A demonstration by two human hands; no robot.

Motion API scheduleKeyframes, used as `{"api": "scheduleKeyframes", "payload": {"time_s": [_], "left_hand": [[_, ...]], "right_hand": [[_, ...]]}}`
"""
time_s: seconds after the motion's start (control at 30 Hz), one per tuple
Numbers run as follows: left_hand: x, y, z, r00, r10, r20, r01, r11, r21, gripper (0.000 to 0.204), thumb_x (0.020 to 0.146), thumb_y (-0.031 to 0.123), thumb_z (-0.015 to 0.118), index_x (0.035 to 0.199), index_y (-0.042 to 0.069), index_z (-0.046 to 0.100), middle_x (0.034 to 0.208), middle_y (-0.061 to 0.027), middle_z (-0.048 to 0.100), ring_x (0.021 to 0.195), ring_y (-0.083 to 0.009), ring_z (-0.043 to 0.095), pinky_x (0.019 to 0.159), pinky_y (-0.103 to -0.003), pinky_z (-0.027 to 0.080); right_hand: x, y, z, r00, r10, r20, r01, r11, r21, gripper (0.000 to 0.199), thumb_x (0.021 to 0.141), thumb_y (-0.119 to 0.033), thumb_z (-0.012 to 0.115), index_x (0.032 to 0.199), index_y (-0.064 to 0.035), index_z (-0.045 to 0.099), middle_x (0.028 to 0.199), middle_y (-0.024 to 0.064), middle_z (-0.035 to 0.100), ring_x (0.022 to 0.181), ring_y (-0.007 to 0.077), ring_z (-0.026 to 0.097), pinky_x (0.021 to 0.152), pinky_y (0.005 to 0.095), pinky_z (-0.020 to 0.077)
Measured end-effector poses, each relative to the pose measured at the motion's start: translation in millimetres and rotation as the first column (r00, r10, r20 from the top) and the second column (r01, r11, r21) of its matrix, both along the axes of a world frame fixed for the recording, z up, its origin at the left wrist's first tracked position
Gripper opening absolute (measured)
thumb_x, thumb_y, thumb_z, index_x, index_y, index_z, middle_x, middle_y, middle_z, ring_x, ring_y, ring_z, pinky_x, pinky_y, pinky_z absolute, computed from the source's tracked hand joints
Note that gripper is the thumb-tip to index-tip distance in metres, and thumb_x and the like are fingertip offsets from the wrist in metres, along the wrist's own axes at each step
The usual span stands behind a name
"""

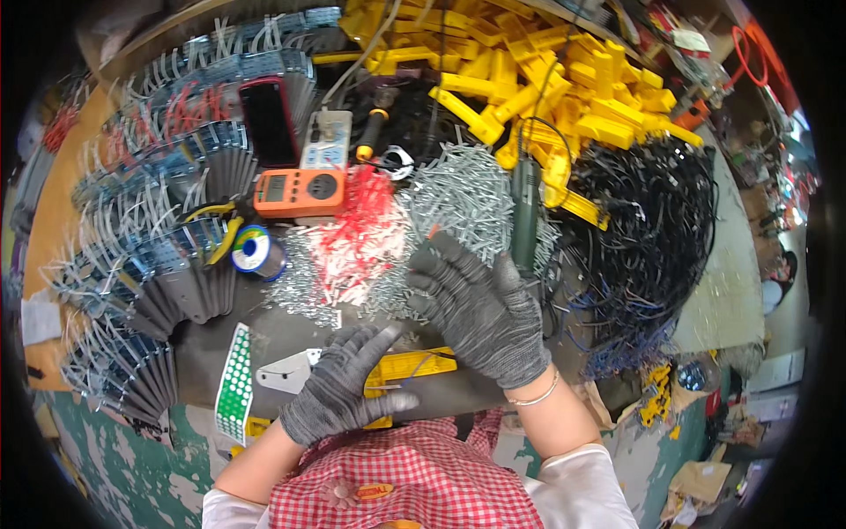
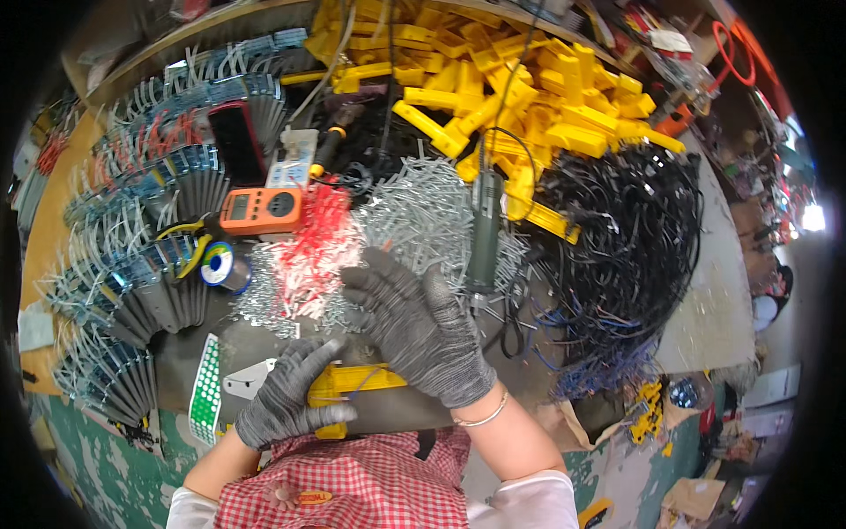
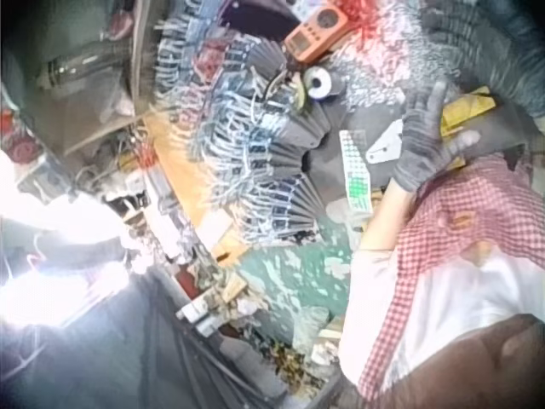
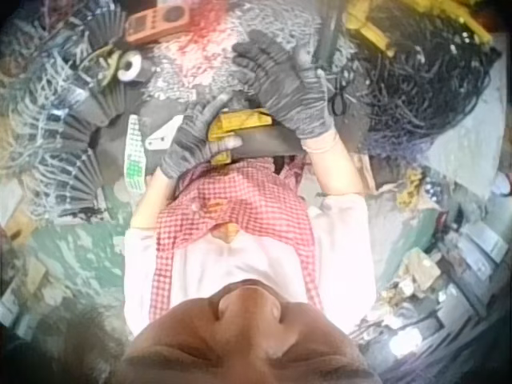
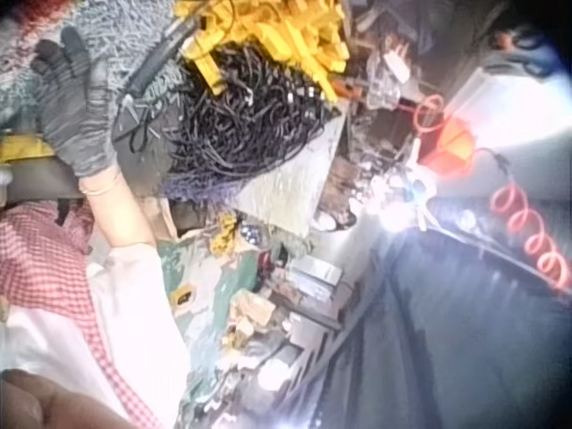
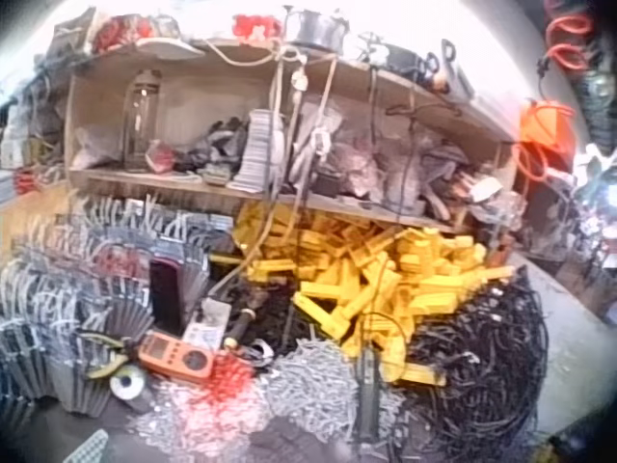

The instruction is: Assembling electronic components into a plastic and metal housing using tools.

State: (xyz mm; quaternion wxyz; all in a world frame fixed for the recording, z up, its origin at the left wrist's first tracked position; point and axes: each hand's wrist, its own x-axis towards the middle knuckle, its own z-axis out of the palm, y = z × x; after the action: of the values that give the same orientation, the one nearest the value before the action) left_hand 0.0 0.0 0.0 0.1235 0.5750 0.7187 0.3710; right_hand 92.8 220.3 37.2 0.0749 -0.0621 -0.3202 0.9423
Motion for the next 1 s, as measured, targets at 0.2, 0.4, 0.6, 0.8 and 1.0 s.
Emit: {"api": "scheduleKeyframes", "payload": {"time_s": [0.2,0.4,0.6,0.8,1.0], "left_hand": [[-3.2,21.8,20.9,0.931,0.124,0.343,-0.016,0.953,-0.302,0.069,0.081,0.038,0.083,0.133,0.000,0.058,0.119,-0.0184,0.065,0.113,-0.0335,0.063,0.099,-0.042,0.049],[7.4,19.6,3.5,0.977,0.016,0.213,0.011,0.992,-0.128,0.057,0.084,0.030,0.081,0.129,0.002,0.061,0.112,-0.0132,0.070,0.098,-0.0248,0.068,0.084,-0.037,0.054],[13.8,0.9,5.4,0.813,0.165,0.558,-0.138,0.986,-0.091,0.037,0.089,0.016,0.074,0.122,0.002,0.066,0.099,-0.0109,0.071,0.087,-0.0217,0.069,0.079,-0.034,0.053],[25.6,0.2,-18.3,0.960,0.230,0.159,-0.240,0.970,0.042,0.032,0.078,0.010,0.081,0.108,0.009,0.072,0.088,-0.0091,0.068,0.080,-0.0277,0.061,0.077,-0.039,0.048],[24.6,16.0,-24.6,0.979,0.203,-0.019,-0.195,0.957,0.213,0.026,0.072,0.012,0.081,0.096,0.010,0.071,0.082,-0.0077,0.065,0.076,-0.0277,0.062,0.075,-0.040,0.046]], "right_hand": [[76.6,21.1,-6.1,0.970,0.033,0.241,-0.222,0.521,0.824,0.058,0.091,-0.035,0.070,0.139,-0.0070,0.054,0.133,0.0157,0.058,0.128,0.0330,0.051,0.112,0.0455,0.0382],[107.5,33.6,-40.0,0.960,-0.244,0.139,-0.261,-0.593,0.762,0.034,0.080,-0.030,0.076,0.104,-0.0077,0.068,0.109,0.0113,0.063,0.102,0.0352,0.060,0.105,0.0500,0.0391],[85.3,8.2,-33.7,0.945,-0.213,0.249,-0.302,-0.265,0.916,0.023,0.088,-0.030,0.069,0.101,-0.0115,0.070,0.090,0.0058,0.070,0.099,0.0279,0.063,0.107,0.0481,0.0350],[81.6,28.7,-52.7,0.965,-0.166,0.202,-0.241,-0.265,0.934,0.016,0.087,-0.028,0.070,0.097,-0.0156,0.074,0.089,0.0018,0.072,0.090,0.0244,0.064,0.102,0.0434,0.0345],[78.1,29.4,-56.2,0.985,-0.140,0.096,-0.153,-0.492,0.857,0.013,0.085,-0.026,0.071,0.093,-0.0177,0.075,0.092,-0.0006,0.070,0.099,0.0237,0.058,0.104,0.0470,0.0326]]}}
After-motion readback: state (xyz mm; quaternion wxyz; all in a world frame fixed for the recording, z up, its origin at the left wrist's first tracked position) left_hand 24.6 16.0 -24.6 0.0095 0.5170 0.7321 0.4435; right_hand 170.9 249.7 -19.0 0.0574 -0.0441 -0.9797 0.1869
